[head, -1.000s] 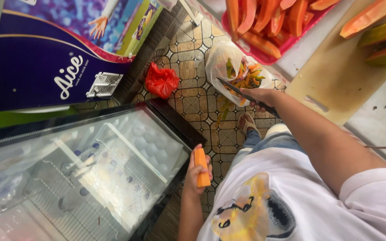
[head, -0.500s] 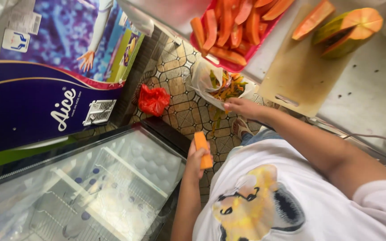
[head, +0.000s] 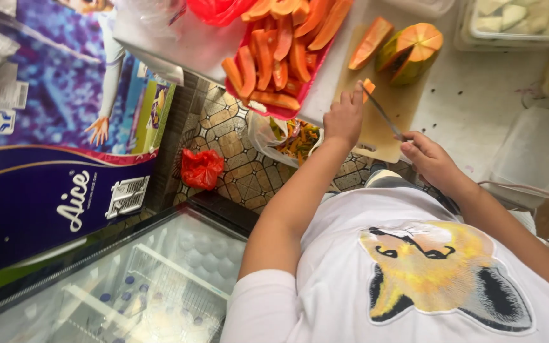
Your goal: Peeling, slicing, and de-seeding papaya before placing the pieces into a plastic bag
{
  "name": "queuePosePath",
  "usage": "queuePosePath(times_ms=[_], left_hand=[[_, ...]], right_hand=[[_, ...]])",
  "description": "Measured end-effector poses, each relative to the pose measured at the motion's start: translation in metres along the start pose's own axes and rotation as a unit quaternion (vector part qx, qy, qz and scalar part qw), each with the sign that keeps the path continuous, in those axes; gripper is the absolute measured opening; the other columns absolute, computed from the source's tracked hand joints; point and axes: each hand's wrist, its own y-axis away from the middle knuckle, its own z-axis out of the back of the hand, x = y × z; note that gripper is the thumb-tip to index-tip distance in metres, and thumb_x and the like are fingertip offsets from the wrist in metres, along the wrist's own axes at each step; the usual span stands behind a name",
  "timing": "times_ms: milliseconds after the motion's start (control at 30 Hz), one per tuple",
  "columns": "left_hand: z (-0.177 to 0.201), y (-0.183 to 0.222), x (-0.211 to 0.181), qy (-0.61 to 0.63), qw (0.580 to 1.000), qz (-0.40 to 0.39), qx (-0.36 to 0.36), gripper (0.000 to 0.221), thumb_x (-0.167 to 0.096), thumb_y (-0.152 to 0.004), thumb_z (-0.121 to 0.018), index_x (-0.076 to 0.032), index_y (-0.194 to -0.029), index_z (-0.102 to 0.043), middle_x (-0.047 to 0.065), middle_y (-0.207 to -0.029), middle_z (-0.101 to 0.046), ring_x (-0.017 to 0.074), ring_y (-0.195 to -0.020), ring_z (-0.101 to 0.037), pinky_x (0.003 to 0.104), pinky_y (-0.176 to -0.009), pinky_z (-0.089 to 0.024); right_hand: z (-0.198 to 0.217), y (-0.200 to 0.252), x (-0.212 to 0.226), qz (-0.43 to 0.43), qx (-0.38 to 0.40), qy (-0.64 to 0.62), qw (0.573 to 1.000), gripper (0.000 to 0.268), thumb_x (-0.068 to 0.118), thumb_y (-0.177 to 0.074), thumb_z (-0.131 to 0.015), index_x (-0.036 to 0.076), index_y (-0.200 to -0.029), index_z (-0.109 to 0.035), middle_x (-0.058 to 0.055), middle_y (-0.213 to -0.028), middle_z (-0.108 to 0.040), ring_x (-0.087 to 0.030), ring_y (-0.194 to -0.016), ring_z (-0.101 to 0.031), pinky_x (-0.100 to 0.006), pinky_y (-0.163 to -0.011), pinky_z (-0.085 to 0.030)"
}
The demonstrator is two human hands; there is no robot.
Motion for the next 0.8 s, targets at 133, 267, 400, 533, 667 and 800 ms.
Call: queuePosePath(times_ms=[133, 267, 400, 533, 667, 800], left_hand=[[-0.021, -0.027, -0.003, -0.128, 0.951, -0.075, -0.271, 0.044, -0.01, -0.099, -0.052, -0.019, -0.142, -0.056, 0.01, -0.096, -0.055, 0.0269, -0.068, -0.058, 0.042, -0.049, -0.052], [-0.028, -0.013, 0.008, -0.069, 0.96, -0.179, -0.205, 0.06, -0.023, -0.086, -0.066, -0.01, -0.143, -0.057, 0.019, -0.127, -0.055, 0.0373, -0.098, -0.057, 0.046, -0.066, -0.049], [-0.006, -0.019, -0.012, -0.009, 0.973, -0.148, -0.175, 0.061, -0.052, -0.087, -0.063, -0.02, -0.138, -0.057, 0.009, -0.122, -0.057, 0.0298, -0.106, -0.057, 0.043, -0.074, -0.046], [-0.013, -0.049, -0.06, 0.073, 0.99, -0.005, -0.121, 0.074, -0.074, -0.083, -0.056, -0.024, -0.136, -0.055, 0.003, -0.121, -0.057, 0.0244, -0.1, -0.064, 0.041, -0.069, -0.056], [0.003, -0.067, -0.086, 0.155, 0.983, 0.086, -0.046, 0.075, -0.079, -0.078, -0.056, -0.022, -0.126, -0.064, 0.004, -0.117, -0.065, 0.0296, -0.099, -0.072, 0.046, -0.078, -0.06], [0.002, -0.079, -0.094, 0.165, 0.977, 0.132, 0.016, 0.073, -0.078, -0.076, -0.06, -0.028, -0.128, -0.062, 0.001, -0.109, -0.069, 0.0303, -0.098, -0.074, 0.049, -0.081, -0.06]], right_hand=[[0.017, 0.018, 0.012, 0.002, -0.04, -0.051, 0.998, 0.033, 0.03, -0.111, -0.044, 0.011, -0.137, -0.051, 0.0, -0.066, -0.03, -0.013, -0.045, -0.036, -0.026, -0.025, -0.036], [0.029, 0.026, 0.018, 0.0, -0.08, -0.058, 0.995, 0.033, 0.031, -0.111, -0.045, 0.007, -0.133, -0.052, 0.002, -0.067, -0.031, -0.011, -0.049, -0.038, -0.024, -0.027, -0.036], [0.036, 0.019, 0.026, 0.001, -0.091, -0.06, 0.994, 0.032, 0.031, -0.112, -0.046, 0.008, -0.132, -0.054, 0.003, -0.069, -0.033, -0.009, -0.051, -0.04, -0.021, -0.028, -0.036], [0.04, 0.008, 0.03, 0.023, -0.093, -0.058, 0.994, 0.031, 0.031, -0.112, -0.046, 0.007, -0.132, -0.054, 0.001, -0.071, -0.035, -0.01, -0.052, -0.042, -0.022, -0.029, -0.037], [0.044, 0.006, 0.04, 0.041, -0.095, -0.074, 0.992, 0.034, 0.033, -0.112, -0.045, 0.005, -0.132, -0.053, 0.002, -0.072, -0.034, -0.009, -0.053, -0.041, -0.021, -0.032, -0.038], [0.051, 0.007, 0.035, 0.043, -0.111, -0.075, 0.99, 0.033, 0.031, -0.113, -0.045, 0.006, -0.133, -0.052, 0.002, -0.073, -0.033, -0.009, -0.055, -0.041, -0.021, -0.034, -0.038]])
